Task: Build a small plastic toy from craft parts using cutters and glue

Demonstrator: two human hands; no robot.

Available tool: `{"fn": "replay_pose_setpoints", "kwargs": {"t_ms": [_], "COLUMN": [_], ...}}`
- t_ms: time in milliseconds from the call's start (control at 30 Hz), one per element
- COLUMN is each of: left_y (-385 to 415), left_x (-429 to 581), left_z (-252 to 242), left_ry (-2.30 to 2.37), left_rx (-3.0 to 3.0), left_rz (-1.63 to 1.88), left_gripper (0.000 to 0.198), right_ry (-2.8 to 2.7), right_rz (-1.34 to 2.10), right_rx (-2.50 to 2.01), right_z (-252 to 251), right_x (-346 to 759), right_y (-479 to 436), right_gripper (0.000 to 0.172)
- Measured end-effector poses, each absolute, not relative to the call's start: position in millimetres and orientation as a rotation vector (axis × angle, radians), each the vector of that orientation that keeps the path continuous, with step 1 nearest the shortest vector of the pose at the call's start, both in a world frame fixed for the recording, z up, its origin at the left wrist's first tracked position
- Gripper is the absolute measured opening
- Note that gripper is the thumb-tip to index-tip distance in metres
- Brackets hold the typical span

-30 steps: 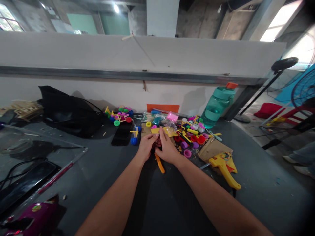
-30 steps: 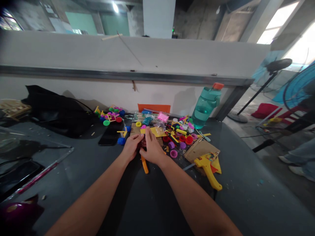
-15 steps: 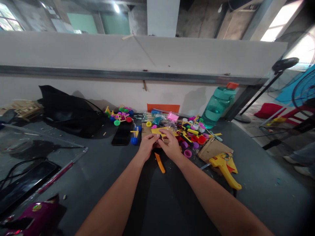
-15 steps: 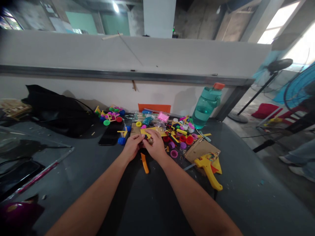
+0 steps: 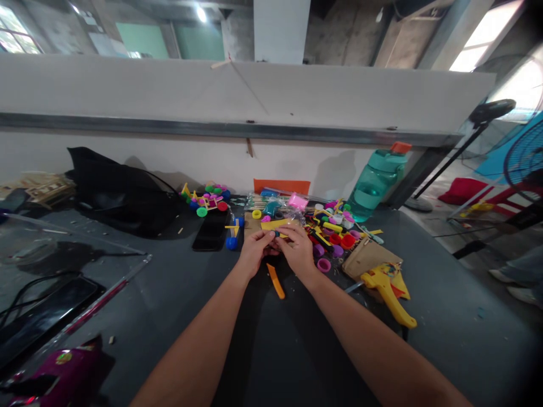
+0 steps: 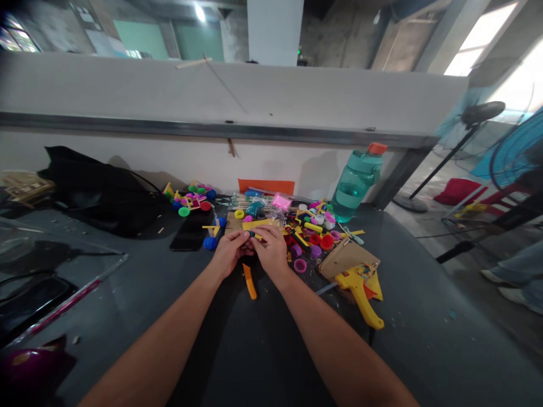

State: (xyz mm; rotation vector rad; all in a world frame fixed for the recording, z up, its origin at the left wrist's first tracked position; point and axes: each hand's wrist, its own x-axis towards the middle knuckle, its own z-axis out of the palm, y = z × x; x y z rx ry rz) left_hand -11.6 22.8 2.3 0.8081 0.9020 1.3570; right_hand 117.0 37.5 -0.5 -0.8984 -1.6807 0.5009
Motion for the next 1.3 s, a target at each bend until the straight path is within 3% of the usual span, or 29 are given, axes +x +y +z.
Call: {"fn": "replay_pose_setpoints", "kwargs": {"t_ms": [133, 833, 967, 1300], "left_y": [22.5, 21.7, 22.2, 21.0], "left_x": [-11.1, -10.5, -10.1, -12.2], "left_z": [2.4, -1.5, -0.4, 3.0], "left_ry": [0.898, 0.882, 0.878, 0.833], "left_rx": [0.803, 0.821, 0.792, 0.793], "left_rz": [1.376, 1.381, 1.399, 1.402], "left_gripper": [0.028, 0.027, 0.026, 0.027], "right_ry": [-1.706, -1.738, -1.733, -1.655], "right_rz": [0.492, 0.587, 0.577, 0.588], "right_rx": [-0.896, -0.877, -0.885, -0.882], "right_z": [1.3, 4.5, 5.4, 6.3], "right_x": [116.5, 116.7, 116.0, 116.6], "right_y": [36.0, 33.8, 33.6, 34.2], "right_gripper": [0.026, 0.019, 0.027, 0.017]}}
